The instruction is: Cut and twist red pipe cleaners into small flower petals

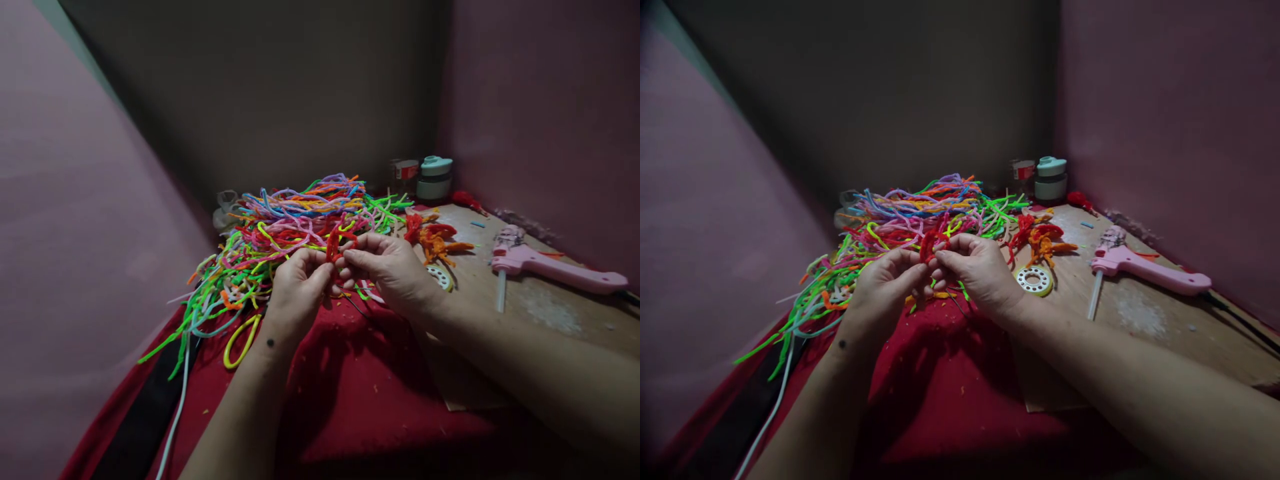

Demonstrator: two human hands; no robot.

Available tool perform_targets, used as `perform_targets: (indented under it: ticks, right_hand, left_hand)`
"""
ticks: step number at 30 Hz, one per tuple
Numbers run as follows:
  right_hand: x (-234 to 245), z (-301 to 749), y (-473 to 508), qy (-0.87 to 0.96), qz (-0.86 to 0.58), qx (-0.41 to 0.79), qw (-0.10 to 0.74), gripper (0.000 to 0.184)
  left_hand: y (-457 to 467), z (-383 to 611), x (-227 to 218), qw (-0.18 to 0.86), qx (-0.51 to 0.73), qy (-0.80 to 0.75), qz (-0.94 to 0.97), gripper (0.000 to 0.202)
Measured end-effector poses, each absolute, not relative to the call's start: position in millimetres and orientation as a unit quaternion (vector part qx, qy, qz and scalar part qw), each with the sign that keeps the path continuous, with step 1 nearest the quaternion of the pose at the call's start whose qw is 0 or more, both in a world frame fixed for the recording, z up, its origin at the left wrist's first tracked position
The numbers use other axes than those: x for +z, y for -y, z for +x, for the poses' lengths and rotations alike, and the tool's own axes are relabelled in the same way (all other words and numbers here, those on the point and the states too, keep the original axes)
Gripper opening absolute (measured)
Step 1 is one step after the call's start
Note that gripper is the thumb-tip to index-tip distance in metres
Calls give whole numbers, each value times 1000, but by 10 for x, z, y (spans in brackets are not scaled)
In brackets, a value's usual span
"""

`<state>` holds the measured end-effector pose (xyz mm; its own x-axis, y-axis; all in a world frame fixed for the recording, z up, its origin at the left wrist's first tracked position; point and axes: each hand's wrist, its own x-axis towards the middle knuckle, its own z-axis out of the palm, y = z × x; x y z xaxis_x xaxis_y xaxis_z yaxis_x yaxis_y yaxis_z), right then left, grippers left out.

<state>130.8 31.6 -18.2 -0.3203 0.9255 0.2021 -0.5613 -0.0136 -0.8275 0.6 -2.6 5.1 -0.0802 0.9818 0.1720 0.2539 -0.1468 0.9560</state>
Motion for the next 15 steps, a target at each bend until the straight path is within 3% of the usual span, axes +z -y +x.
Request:
perform_targets:
  ticks: [9,12,15]
  right_hand:
    - [-167,1319,-292,510,-262,605,553,15]
    - [-172,1323,-304,499,-257,629,538,17]
    - [-202,1319,-326,479,-238,664,522,18]
  left_hand:
    - [53,10,16,280,508,-551,600,5]
    - [61,22,-3,243,505,-549,620,5]
    - [54,23,-10,282,521,-534,603,10]
